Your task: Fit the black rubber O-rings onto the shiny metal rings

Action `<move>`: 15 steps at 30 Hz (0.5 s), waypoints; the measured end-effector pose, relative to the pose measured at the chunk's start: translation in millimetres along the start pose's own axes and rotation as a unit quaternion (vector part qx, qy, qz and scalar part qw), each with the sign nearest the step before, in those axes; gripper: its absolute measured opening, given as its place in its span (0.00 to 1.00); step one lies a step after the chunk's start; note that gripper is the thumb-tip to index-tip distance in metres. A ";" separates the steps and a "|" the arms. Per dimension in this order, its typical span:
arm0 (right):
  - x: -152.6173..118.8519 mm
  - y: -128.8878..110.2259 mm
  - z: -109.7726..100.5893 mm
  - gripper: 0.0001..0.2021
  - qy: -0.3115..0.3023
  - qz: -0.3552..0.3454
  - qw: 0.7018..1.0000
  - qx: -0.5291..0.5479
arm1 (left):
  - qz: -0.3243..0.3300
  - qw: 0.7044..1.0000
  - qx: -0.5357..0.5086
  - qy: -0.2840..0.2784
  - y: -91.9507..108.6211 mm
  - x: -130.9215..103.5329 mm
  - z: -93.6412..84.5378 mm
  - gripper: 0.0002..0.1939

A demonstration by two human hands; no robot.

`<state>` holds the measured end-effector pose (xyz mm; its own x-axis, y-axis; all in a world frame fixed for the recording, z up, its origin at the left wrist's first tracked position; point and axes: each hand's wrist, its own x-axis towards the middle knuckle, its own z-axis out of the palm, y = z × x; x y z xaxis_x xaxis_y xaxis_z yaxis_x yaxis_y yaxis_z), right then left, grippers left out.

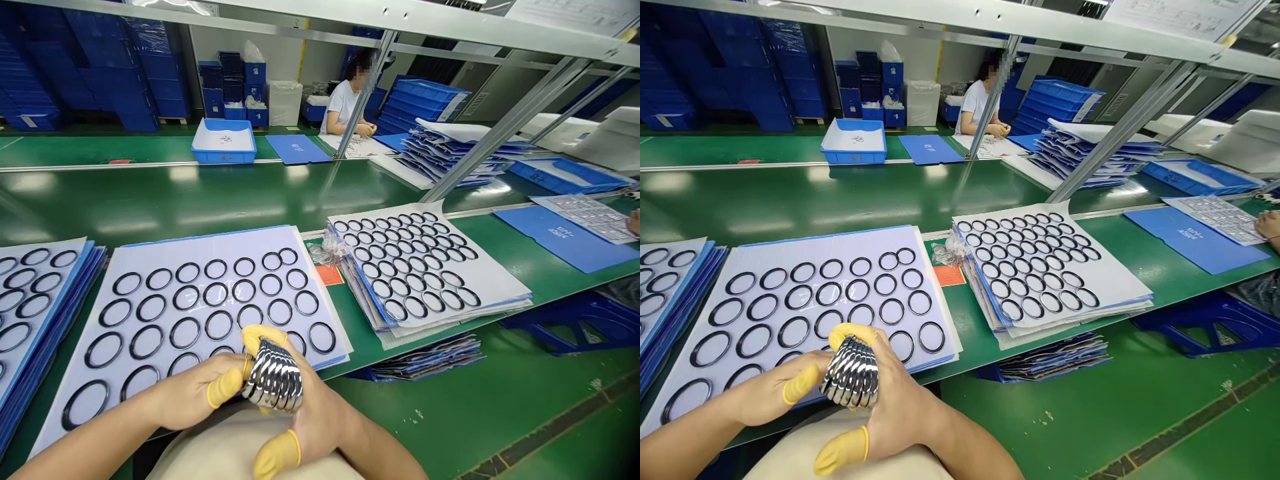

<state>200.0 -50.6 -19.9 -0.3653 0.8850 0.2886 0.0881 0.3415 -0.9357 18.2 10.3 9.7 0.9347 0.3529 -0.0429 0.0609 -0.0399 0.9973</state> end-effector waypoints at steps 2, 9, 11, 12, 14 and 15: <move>1.4 -2.0 -1.2 0.52 0.006 -0.034 0.999 -0.009 | -0.024 0.998 -0.059 0.023 -4.9 2.1 2.0 0.31; 3.5 -3.6 0.5 0.44 0.021 -0.102 0.993 -0.061 | -0.103 0.980 -0.166 0.047 -8.9 8.7 3.6 0.16; 3.2 -2.1 2.0 0.48 0.029 -0.102 0.992 -0.065 | -0.108 0.981 -0.156 0.049 -6.8 10.7 2.8 0.14; 3.1 -1.3 2.6 0.48 0.029 -0.103 0.992 -0.070 | -0.109 0.981 -0.156 0.047 -6.0 11.5 2.6 0.13; 2.8 0.7 3.9 0.48 0.033 -0.117 0.988 -0.090 | -0.109 0.980 -0.161 0.039 -5.1 12.7 2.8 0.12; 2.6 1.8 4.6 0.49 0.036 -0.125 0.986 -0.102 | -0.107 0.980 -0.164 0.034 -4.7 13.1 3.2 0.11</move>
<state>195.0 -49.2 -21.7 -0.3334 0.7823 0.5262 0.1907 0.6026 -0.7750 31.3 12.1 4.2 0.8864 0.3832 -0.2598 0.1261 0.3400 0.9319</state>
